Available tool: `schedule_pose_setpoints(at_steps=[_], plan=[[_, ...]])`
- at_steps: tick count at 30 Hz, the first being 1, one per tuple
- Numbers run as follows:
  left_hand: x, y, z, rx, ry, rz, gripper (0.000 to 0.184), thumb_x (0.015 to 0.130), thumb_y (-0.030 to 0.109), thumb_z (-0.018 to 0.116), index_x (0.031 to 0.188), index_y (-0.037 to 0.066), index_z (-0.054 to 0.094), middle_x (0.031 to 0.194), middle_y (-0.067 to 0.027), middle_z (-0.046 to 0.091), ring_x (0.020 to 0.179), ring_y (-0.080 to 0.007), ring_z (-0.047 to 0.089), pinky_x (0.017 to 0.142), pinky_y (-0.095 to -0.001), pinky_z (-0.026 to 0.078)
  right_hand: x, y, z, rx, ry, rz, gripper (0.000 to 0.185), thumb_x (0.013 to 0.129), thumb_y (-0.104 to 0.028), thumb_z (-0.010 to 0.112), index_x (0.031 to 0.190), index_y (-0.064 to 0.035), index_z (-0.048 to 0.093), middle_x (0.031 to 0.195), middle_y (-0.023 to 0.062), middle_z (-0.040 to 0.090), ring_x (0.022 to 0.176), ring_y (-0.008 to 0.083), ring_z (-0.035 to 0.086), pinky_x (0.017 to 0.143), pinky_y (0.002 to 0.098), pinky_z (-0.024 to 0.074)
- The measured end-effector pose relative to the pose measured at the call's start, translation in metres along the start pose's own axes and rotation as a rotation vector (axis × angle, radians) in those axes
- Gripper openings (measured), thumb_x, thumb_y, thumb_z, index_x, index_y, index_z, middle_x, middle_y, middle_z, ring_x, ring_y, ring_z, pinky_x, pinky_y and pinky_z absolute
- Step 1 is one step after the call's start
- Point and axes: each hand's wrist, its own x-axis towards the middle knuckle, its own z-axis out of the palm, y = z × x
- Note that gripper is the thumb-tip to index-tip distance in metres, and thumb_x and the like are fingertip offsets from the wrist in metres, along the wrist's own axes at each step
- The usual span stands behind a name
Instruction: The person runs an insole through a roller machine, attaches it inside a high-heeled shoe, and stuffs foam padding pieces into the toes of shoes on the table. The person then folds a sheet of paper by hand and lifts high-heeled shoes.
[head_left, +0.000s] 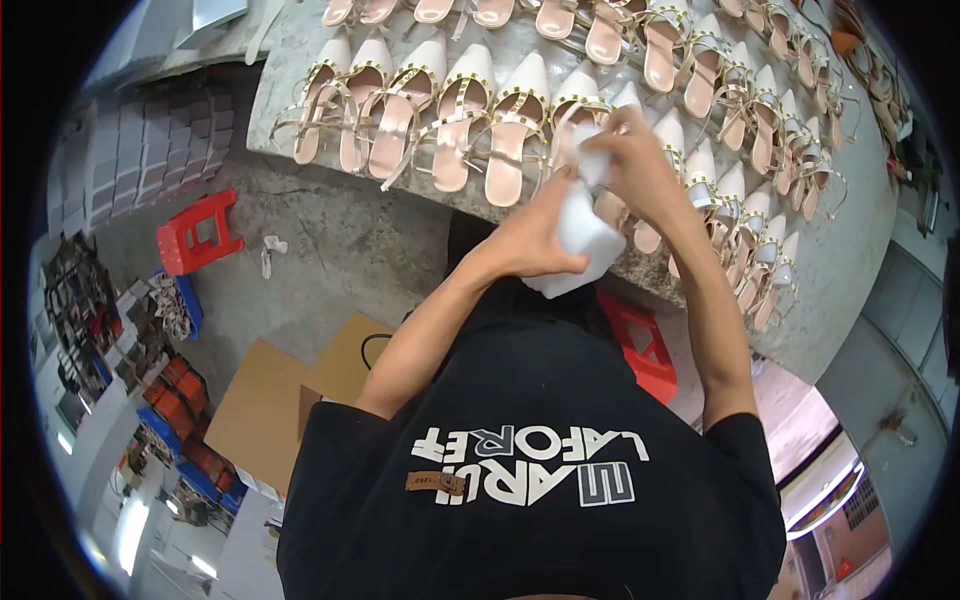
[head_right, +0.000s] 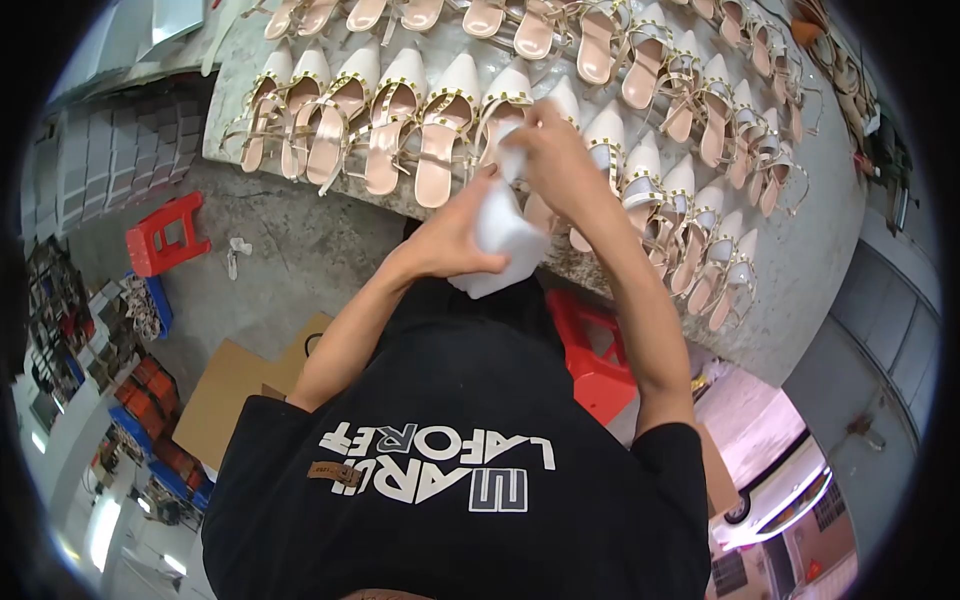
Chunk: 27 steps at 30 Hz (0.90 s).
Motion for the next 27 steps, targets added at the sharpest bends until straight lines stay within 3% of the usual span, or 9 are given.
schedule_pose_setpoints(at_steps=[1, 3, 5, 7, 13, 16, 19, 22, 27], plan=[[0.004, -0.004, -0.004, -0.018, -0.011, 0.006, 0.102, 0.062, 0.032, 0.085, 0.138, -0.011, 0.033, 0.141, -0.0347, 0.041, 0.128, -0.041, 0.05, 0.105, -0.0413, 0.045, 0.01, 0.023, 0.034, 0.01, -0.16, -0.014, 0.041, 0.073, 0.009, 0.062, 0.109, -0.0067, 0.073, 0.102, 0.0187, 0.059, 0.097, 0.0358, 0.064, 0.082, 0.0405, 0.0533], [0.008, -0.01, -0.015, 0.078, -0.314, -0.112, 0.11, 0.061, 0.032, 0.085, 0.143, -0.014, 0.028, 0.149, -0.0388, 0.029, 0.134, -0.0464, 0.042, 0.109, -0.0442, 0.042, 0.023, 0.041, 0.072, -0.096, -0.023, -0.001, 0.042, 0.073, 0.004, 0.064, 0.112, -0.0086, 0.072, 0.101, 0.0192, 0.059, 0.092, 0.0372, 0.065, 0.076, 0.0406, 0.0542], [0.005, -0.021, -0.011, 0.192, -0.278, 0.026, 0.101, 0.058, 0.029, 0.087, 0.134, -0.014, 0.037, 0.147, -0.0398, 0.03, 0.124, -0.0492, 0.051, 0.101, -0.0453, 0.049, 0.038, 0.028, 0.078, -0.224, 0.083, 0.105, 0.037, 0.073, 0.002, 0.063, 0.108, -0.0073, 0.071, 0.096, 0.0184, 0.06, 0.085, 0.0378, 0.065, 0.072, 0.0423, 0.0541], [0.013, -0.009, -0.031, 0.113, -0.488, -0.109, 0.101, 0.057, 0.025, 0.086, 0.136, -0.012, 0.036, 0.151, -0.04, 0.024, 0.12, -0.0491, 0.054, 0.1, -0.0455, 0.05, 0.041, 0.027, 0.089, -0.333, 0.128, 0.032, 0.032, 0.073, 0.0, 0.063, 0.102, -0.009, 0.071, 0.091, 0.0148, 0.059, 0.077, 0.0368, 0.064, 0.066, 0.0436, 0.0531], [0.011, -0.015, -0.023, 0.18, -0.45, -0.046, 0.085, 0.05, 0.018, 0.085, 0.121, -0.006, 0.045, 0.144, -0.0396, 0.033, 0.088, -0.0437, 0.069, 0.075, -0.0482, 0.058, 0.068, 0.019, 0.091, -0.627, 0.133, 0.121, 0.021, 0.073, -0.002, 0.061, 0.093, -0.0087, 0.057, 0.085, 0.0121, 0.058, 0.071, 0.0347, 0.063, 0.056, 0.0434, 0.0481], [0.013, -0.014, -0.025, 0.199, -0.513, -0.08, 0.087, 0.05, 0.019, 0.087, 0.122, -0.005, 0.045, 0.147, -0.041, 0.028, 0.092, -0.042, 0.069, 0.078, -0.0462, 0.058, 0.071, 0.009, 0.092, -0.663, 0.166, 0.123, 0.015, 0.077, -0.005, 0.061, 0.09, -0.0085, 0.055, 0.088, 0.0163, 0.059, 0.066, 0.0379, 0.063, 0.055, 0.0454, 0.0494], [0.014, -0.021, -0.018, 0.225, -0.556, -0.051, 0.09, 0.05, 0.024, 0.089, 0.123, -0.007, 0.045, 0.149, -0.0434, 0.022, 0.095, -0.0443, 0.069, 0.082, -0.047, 0.058, 0.076, 0.0, 0.086, -0.655, 0.164, 0.207, 0.056, 0.076, -0.002, 0.061, 0.131, -0.0085, 0.055, 0.116, 0.0226, 0.06, 0.072, 0.0384, 0.066, 0.056, 0.045, 0.0511], [0.013, -0.022, -0.014, 0.294, -0.516, -0.021, 0.098, 0.052, 0.027, 0.089, 0.13, -0.011, 0.042, 0.151, -0.0448, 0.017, 0.097, -0.0456, 0.067, 0.082, -0.0457, 0.058, 0.073, 0.016, 0.093, -0.794, -0.006, 0.312, 0.064, 0.077, -0.002, 0.06, 0.14, -0.0116, 0.051, 0.116, 0.0257, 0.061, 0.076, 0.0389, 0.069, 0.061, 0.0449, 0.0543], [0.018, -0.01, -0.02, 0.311, -0.508, -0.062, 0.106, 0.054, 0.03, 0.089, 0.136, -0.012, 0.037, 0.153, -0.0436, 0.01, 0.108, -0.0477, 0.063, 0.092, -0.0462, 0.055, 0.089, 0.041, 0.113, -0.612, 0.108, 0.389, 0.069, 0.078, -0.004, 0.061, 0.144, -0.0104, 0.046, 0.103, 0.0267, 0.064, 0.075, 0.0411, 0.068, 0.061, 0.0468, 0.0545]])
